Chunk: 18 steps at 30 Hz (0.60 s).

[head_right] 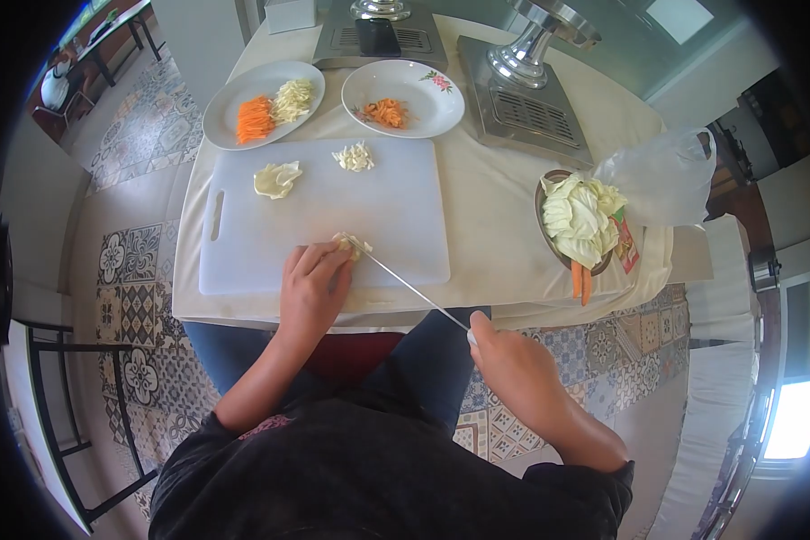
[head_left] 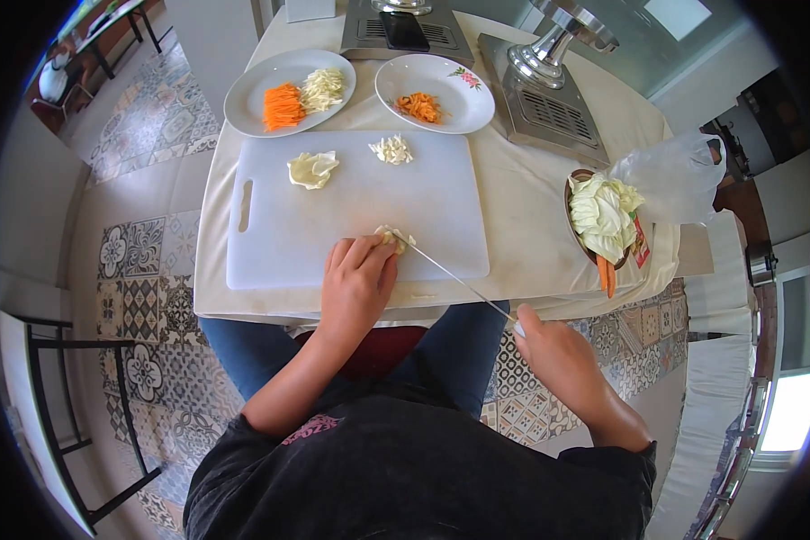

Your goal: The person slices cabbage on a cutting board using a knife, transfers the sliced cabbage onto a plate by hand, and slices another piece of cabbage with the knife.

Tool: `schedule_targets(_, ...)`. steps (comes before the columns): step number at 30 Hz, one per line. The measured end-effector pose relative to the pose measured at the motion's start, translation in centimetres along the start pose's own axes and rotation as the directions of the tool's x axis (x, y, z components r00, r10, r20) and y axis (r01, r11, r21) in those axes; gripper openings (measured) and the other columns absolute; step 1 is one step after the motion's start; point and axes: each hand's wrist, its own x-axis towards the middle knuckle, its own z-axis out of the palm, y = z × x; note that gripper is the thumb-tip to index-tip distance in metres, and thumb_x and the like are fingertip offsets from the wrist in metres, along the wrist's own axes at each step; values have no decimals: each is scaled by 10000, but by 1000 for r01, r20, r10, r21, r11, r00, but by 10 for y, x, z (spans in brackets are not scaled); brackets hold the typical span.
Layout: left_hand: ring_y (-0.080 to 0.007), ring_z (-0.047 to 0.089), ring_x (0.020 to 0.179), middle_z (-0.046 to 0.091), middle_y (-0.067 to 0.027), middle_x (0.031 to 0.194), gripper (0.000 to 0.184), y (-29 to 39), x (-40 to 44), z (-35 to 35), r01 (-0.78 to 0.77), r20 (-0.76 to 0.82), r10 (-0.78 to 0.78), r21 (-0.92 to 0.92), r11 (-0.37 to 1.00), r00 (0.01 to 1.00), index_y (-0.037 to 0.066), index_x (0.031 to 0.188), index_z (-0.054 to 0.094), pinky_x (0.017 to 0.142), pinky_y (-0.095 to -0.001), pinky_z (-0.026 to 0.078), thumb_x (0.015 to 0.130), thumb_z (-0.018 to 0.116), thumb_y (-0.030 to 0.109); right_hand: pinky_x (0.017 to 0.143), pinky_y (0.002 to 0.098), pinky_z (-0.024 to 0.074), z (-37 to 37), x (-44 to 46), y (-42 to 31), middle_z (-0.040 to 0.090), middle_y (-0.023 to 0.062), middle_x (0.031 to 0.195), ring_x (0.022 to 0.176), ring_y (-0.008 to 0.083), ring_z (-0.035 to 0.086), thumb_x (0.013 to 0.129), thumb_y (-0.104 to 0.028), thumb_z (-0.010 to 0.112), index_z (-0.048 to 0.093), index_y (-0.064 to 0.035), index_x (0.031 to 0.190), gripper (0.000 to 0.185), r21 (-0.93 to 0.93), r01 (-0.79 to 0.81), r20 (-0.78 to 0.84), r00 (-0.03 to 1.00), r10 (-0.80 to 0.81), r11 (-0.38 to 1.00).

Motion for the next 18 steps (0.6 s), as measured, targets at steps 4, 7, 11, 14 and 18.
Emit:
schedule_targets(4, -271, 624, 908, 689, -68, 1034, 213, 0, 2, 0, -14, -4, 14, -38, 999, 1000, 51, 973, 732, 829, -394, 498, 766, 762, 12, 600, 536, 508, 13, 19, -5, 646, 194, 704, 698, 417, 666, 970, -186, 577, 473, -25, 1074, 218, 30, 3, -12, 1000, -3, 1000)
schedule_targets(7, -275, 627, 899, 695, -70, 1028, 229, 0, 2, -2, -16, -4, 15, -38, 999, 1000, 56, 971, 743, 813, -395, 502, 751, 768, -1, 605, 535, 515, 23, 39, -11, 651, 191, 709, 699, 416, 667, 967, -190, 581, 479, -32, 1088, 223, 46, 47, -64, 997, -44, 998)
schedule_targets(11, -277, 625, 892, 694, -69, 1024, 244, 0, 2, -3, 9, -2, -9, -27, 1000, 1000, 64, 979, 746, 813, -397, 502, 745, 769, 0, 606, 526, 525, 28, 52, -11, 660, 177, 724, 698, 402, 671, 959, -197, 594, 490, -54, 1093, 222, 18, 62, -96, 994, -60, 998)
schedule_targets(14, -281, 623, 889, 692, -70, 1022, 236, 0, 2, -3, 34, -3, -34, -9, 999, 999, 70, 977, 743, 815, -404, 500, 751, 766, 6, 602, 511, 528, 30, 50, 1, 668, 158, 747, 713, 386, 676, 944, -201, 615, 495, -69, 1090, 230, -17, 75, -136, 988, -77, 997)
schedule_targets(18, -273, 613, 894, 673, -71, 994, 187, -1, 3, -1, 52, -14, -52, -13, 999, 999, 47, 962, 719, 837, -397, 489, 779, 755, 31, 606, 485, 526, 30, 42, 14, 668, 132, 768, 745, 365, 678, 921, -205, 643, 498, -85, 1083, 248, -55, 54, -136, 989, -61, 997)
